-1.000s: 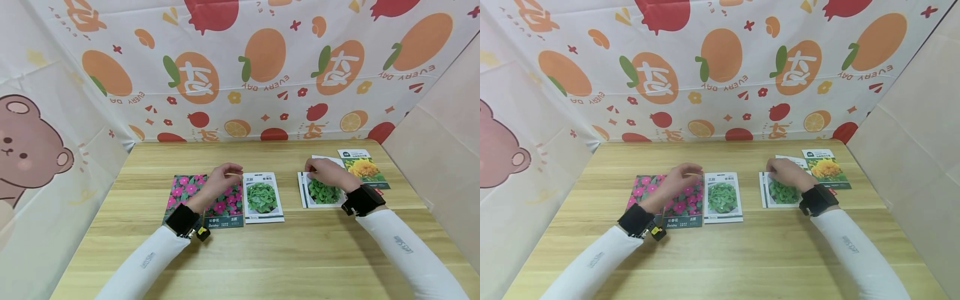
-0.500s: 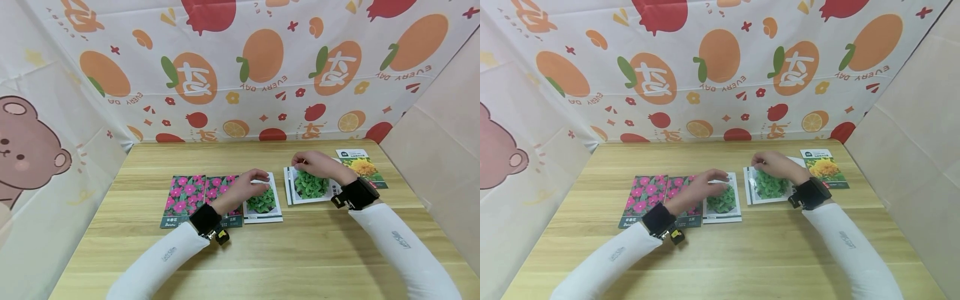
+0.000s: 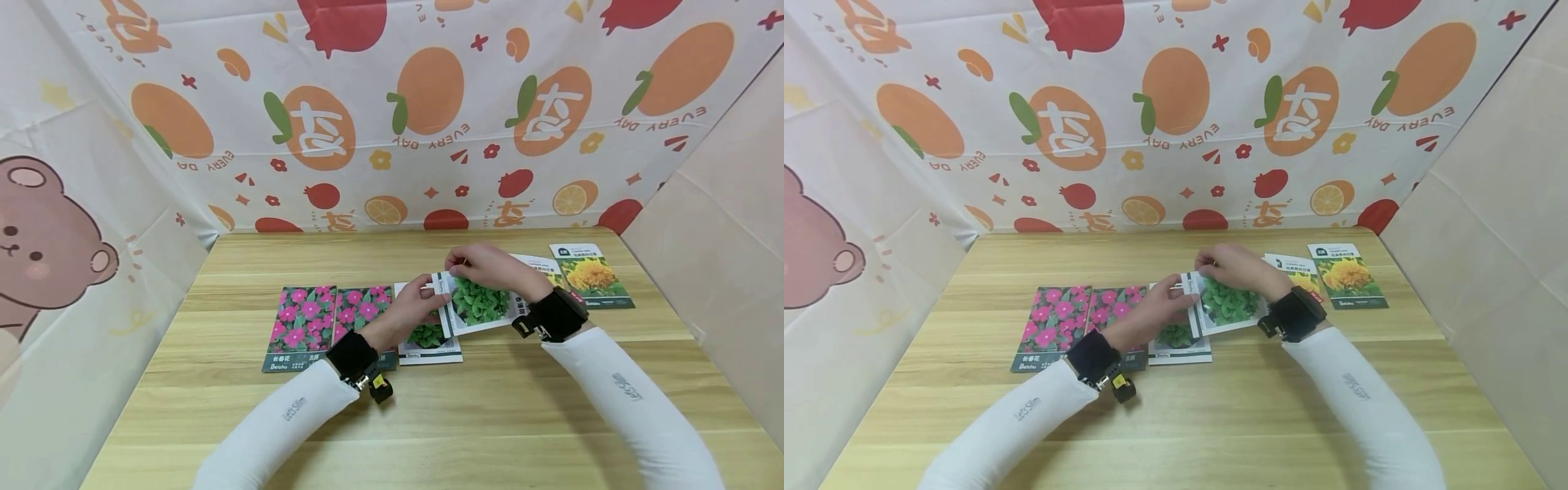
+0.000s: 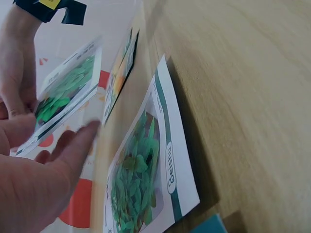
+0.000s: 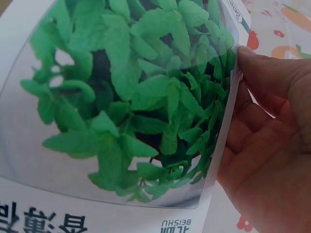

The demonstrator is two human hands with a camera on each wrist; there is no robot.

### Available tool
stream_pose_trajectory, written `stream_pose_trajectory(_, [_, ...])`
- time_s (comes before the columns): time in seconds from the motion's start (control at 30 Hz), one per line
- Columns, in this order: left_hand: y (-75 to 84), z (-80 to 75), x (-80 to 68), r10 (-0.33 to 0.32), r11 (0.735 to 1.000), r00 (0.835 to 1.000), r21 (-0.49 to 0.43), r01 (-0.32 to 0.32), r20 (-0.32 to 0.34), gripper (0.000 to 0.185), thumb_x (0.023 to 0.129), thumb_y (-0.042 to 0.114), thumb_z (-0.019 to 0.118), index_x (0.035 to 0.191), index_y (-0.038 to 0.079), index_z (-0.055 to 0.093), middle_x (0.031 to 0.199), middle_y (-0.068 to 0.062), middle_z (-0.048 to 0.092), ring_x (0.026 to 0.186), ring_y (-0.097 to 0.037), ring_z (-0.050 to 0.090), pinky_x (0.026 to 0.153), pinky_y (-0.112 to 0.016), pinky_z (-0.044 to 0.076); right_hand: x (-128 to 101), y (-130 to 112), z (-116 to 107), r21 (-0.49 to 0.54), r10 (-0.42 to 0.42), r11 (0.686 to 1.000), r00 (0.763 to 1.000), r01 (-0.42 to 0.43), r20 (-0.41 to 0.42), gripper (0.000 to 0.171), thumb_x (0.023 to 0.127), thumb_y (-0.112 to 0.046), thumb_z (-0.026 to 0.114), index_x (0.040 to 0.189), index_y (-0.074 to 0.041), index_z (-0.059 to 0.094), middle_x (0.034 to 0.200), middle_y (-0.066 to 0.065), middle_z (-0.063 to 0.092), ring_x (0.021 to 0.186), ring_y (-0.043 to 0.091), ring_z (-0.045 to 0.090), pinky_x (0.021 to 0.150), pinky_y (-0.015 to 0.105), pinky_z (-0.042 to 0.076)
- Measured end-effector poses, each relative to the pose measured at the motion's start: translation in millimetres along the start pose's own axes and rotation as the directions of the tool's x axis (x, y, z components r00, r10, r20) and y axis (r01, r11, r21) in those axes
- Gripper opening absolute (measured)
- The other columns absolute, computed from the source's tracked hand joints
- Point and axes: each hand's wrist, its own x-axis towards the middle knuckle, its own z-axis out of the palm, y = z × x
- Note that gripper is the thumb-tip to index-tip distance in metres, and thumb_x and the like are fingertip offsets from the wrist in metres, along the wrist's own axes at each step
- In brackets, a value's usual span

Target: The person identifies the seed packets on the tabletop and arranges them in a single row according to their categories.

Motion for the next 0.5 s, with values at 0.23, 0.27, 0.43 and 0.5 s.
stream_pose_trajectory(0.23, [-1.7, -0.2, -0.7, 0.002, 1.000, 0.999, -0.016, -0.002, -0.034, 0.039, 0.109, 0.006, 0.051, 0.148, 0.005, 0.047, 0.119, -0.020, 0.071, 0.098, -0.020, 0.072, 0.075, -0.029, 0.059, 8, -9, 4, -0.002, 0.019, 1.000, 1.000, -0.019, -0.001, 0.009, 0.104, -0.009, 0.064, 0.106, -0.008, 0.073, 0.096, 0.004, 0.069, 0.087, 0.022, 0.058, 0.083, 0.039, 0.051])
stream_pose_trajectory(0.27, [-2.0, -0.3, -0.8, 0.004, 1.000, 0.999, -0.020, -0.005, -0.044, 0.039, 0.109, 0.006, 0.052, 0.147, 0.004, 0.048, 0.118, -0.020, 0.072, 0.096, -0.020, 0.072, 0.074, -0.028, 0.059, 8, -10, 4, -0.005, 0.022, 1.000, 1.000, -0.022, -0.010, 0.010, 0.104, -0.011, 0.064, 0.108, -0.008, 0.073, 0.099, 0.005, 0.070, 0.089, 0.023, 0.060, 0.085, 0.039, 0.052])
stream_pose_trajectory(0.43, [-4.1, -4.0, -2.3, 0.039, 0.997, 0.994, -0.057, -0.045, -0.104, 0.038, 0.108, 0.004, 0.052, 0.145, 0.003, 0.050, 0.115, -0.020, 0.073, 0.094, -0.020, 0.074, 0.074, -0.028, 0.061, -3, -17, -3, -0.002, 0.065, 0.998, 0.984, -0.066, -0.167, 0.042, 0.103, -0.024, 0.068, 0.139, -0.003, 0.061, 0.133, 0.015, 0.065, 0.118, 0.033, 0.062, 0.102, 0.051, 0.050])
stream_pose_trajectory(0.5, [-5.2, -7.5, -3.0, 0.062, 0.994, 0.988, -0.081, -0.074, -0.142, 0.038, 0.107, 0.004, 0.052, 0.145, 0.002, 0.050, 0.115, -0.021, 0.073, 0.096, -0.022, 0.074, 0.074, -0.028, 0.061, -11, -18, -10, 0.017, 0.074, 0.997, 0.960, -0.072, -0.270, 0.053, 0.104, -0.027, 0.066, 0.148, -0.003, 0.052, 0.144, 0.018, 0.057, 0.130, 0.036, 0.055, 0.108, 0.054, 0.046])
